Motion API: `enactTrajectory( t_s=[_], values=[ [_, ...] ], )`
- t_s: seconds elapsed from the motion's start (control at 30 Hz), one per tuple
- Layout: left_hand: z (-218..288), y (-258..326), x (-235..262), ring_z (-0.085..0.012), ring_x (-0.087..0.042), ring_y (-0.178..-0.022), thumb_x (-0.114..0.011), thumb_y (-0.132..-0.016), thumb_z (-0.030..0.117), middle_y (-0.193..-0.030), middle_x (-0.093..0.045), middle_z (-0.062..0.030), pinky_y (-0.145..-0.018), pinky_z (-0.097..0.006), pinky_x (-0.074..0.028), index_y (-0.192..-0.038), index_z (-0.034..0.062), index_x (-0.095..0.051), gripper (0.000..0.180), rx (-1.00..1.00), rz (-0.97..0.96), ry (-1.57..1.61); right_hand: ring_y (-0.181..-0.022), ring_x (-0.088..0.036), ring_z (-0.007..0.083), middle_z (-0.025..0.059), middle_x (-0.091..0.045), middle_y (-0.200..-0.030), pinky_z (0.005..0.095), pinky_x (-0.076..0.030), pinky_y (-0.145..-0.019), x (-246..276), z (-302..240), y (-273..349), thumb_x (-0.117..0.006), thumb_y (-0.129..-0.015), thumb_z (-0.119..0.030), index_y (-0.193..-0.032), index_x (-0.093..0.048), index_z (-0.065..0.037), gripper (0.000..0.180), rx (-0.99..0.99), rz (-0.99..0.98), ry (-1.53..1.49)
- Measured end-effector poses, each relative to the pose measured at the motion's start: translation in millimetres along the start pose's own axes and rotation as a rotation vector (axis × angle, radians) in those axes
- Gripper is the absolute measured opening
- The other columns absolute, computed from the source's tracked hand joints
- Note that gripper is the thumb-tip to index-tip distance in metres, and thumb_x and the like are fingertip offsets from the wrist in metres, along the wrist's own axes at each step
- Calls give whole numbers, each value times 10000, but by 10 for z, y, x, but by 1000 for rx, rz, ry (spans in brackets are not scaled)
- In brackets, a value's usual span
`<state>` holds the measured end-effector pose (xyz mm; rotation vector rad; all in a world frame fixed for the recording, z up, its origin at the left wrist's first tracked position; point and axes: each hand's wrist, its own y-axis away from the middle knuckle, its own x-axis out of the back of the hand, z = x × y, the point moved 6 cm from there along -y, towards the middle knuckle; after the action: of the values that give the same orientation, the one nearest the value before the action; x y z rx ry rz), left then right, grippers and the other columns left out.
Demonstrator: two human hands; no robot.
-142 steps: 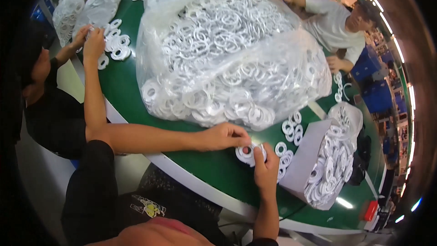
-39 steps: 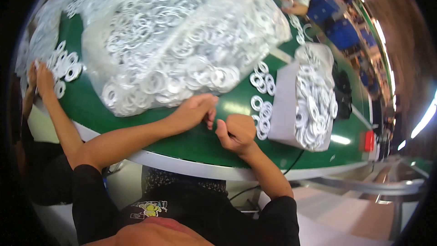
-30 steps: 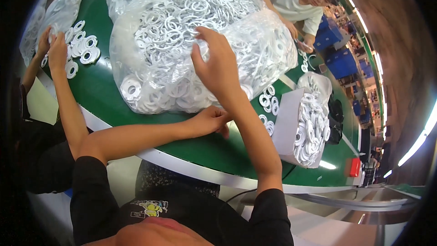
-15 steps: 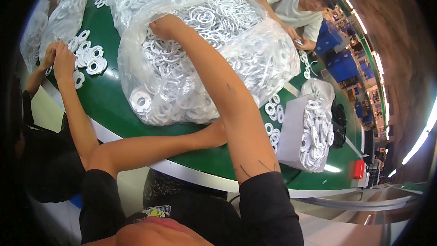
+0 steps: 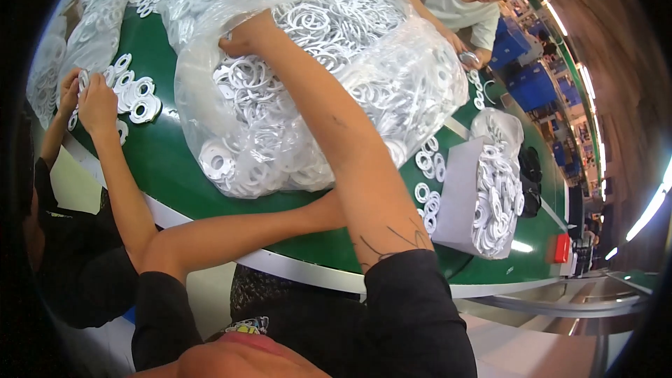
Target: Inspecting and organizing white circular components for light fixtures at a factory assembly line.
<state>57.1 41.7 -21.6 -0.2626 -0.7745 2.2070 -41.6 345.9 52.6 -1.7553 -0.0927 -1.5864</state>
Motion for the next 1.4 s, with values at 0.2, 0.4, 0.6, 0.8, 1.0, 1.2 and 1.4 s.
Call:
enactTrajectory(
  t_s=[0.2, 0.4, 0.6, 0.8, 1.0, 1.2, 1.4],
  values=[
    [-83, 3, -142, -141, -583, -576, -477, -951, 194, -632, -548, -58, -572, -273, -505, -977, -27, -504, 224, 685, -208, 584, -913, -621, 339, 163, -660, -986, 404, -481, -792, 241, 93, 484, -578, -695, -431, -1003, -652, -83, 471, -92, -610, -106],
    [-82, -35, -106, -135, -596, -624, -451, -977, 312, -664, -555, -47, -628, -265, -501, -1023, 1, -531, 325, 774, -231, 709, -815, -614, 346, 178, -652, -851, 393, -479, -725, 956, -62, 777, -646, -704, -272, -952, -641, -42, 339, -42, -588, -179],
    [-130, -31, -126, -138, -602, -649, -433, -980, 340, -676, -560, -46, -640, -272, -507, -1033, 1, -536, 358, 754, -241, 720, -802, -628, 312, 156, -664, -853, 370, -494, -731, 1417, -146, 1154, -626, -722, -197, -929, -665, -34, 266, 2, -585, -226],
    [-167, -18, -129, -137, -601, -645, -443, -976, 298, -678, -564, -45, -641, -271, -510, -1030, 5, -540, 313, 771, -233, 715, -841, -640, 215, 101, -677, -874, 313, -482, -790, 1803, 28, 1252, -609, -764, -99, -985, -658, -33, 235, -253, -380, -342],
    [-170, -37, -142, -137, -606, -640, -458, -968, 264, -682, -569, -46, -636, -273, -514, -1025, 4, -550, 282, 756, -236, 683, -865, -632, 141, 117, -683, -962, 238, -492, -765, 2018, 440, 1356, -667, -809, -128, -1060, -609, 95, 340, -529, 76, -875],
    [-148, -9, -137, -180, -629, -703, -430, -966, 370, -764, -589, -86, -666, -296, -535, -1063, 1, -537, 397, 796, -249, 707, -886, -626, 135, 98, -677, -960, 250, -494, -768, 2201, 250, 1982, -681, -827, -139, -1087, -617, 66, 338, -757, 259, -1060],
    [18, -19, -94, -249, -553, -1094, -341, -936, 578, -1222, -491, -157, -874, -380, -505, -1309, 0, -378, 689, 764, -99, 925, -780, -607, 210, 112, -636, -882, 299, -482, -691, 2624, -642, 2956, -652, -757, 17, -1051, -638, 22, 294, -630, 417, 54]
  ],
)
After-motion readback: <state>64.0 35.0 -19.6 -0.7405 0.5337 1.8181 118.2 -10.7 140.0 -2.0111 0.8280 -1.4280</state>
